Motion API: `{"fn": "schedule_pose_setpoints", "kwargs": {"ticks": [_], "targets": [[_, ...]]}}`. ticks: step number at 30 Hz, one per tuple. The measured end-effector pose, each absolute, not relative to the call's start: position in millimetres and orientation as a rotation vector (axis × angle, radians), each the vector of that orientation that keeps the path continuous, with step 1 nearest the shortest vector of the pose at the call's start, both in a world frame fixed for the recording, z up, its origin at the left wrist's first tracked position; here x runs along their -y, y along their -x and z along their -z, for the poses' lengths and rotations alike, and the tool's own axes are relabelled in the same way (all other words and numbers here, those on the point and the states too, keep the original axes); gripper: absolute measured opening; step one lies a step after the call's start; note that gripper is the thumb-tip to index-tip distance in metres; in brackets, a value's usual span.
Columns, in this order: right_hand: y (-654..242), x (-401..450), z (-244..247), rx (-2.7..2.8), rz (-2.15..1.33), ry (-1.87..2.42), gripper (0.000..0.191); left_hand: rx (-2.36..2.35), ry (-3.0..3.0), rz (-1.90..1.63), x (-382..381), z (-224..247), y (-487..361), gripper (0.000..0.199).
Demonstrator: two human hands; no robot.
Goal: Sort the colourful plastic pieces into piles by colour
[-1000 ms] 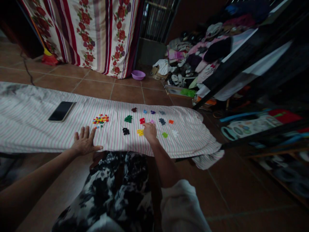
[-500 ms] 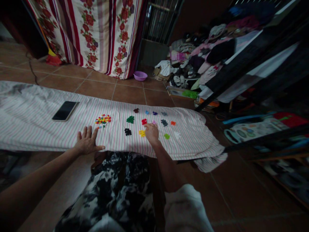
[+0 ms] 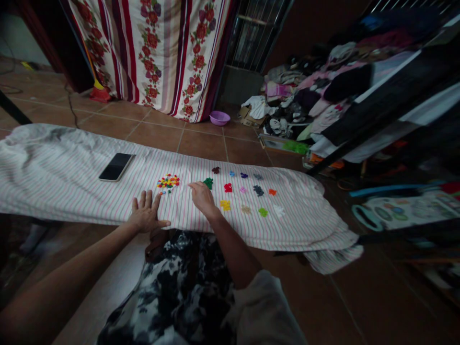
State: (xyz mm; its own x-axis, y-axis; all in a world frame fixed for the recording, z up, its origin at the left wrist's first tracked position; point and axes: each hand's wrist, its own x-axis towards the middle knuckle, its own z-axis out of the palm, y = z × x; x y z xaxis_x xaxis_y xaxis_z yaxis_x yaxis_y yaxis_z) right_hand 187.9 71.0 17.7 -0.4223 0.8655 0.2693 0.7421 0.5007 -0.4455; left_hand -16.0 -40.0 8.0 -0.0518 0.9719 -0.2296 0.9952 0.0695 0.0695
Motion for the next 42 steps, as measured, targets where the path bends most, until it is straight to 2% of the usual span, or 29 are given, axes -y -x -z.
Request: {"fn": "schedule_pose_setpoints", "kwargs": {"ticks": [6,13,21,34,42], "targets": [[-145.9,-85.9,-10.7,2.336,-0.464,1.33,0.035,-2.117,-2.002,0.123,40.7,-7.0,15.8,0.112],[-124.1,-88.6,-1.9,2.302,-0.434,1.473,0.028,-2.113,-2.003,0.109,39.8,-4.4,16.4,0.113],[-118.9,-90.7,-2.1,2.259,-0.42,1.584,0.013,-2.109,-1.996,0.108,40.3,-6.2,16.1,0.11],[-132.5,-74.6,-11.3,2.312,-0.527,1.56,0.028,-2.146,-1.986,0.213,40.9,-14.5,13.2,0.113],[-163.8,-77.1,-13.5,2.221,-0.478,1.423,0.027,-2.17,-2.0,0.233,41.2,-12.3,12.3,0.113]]}}
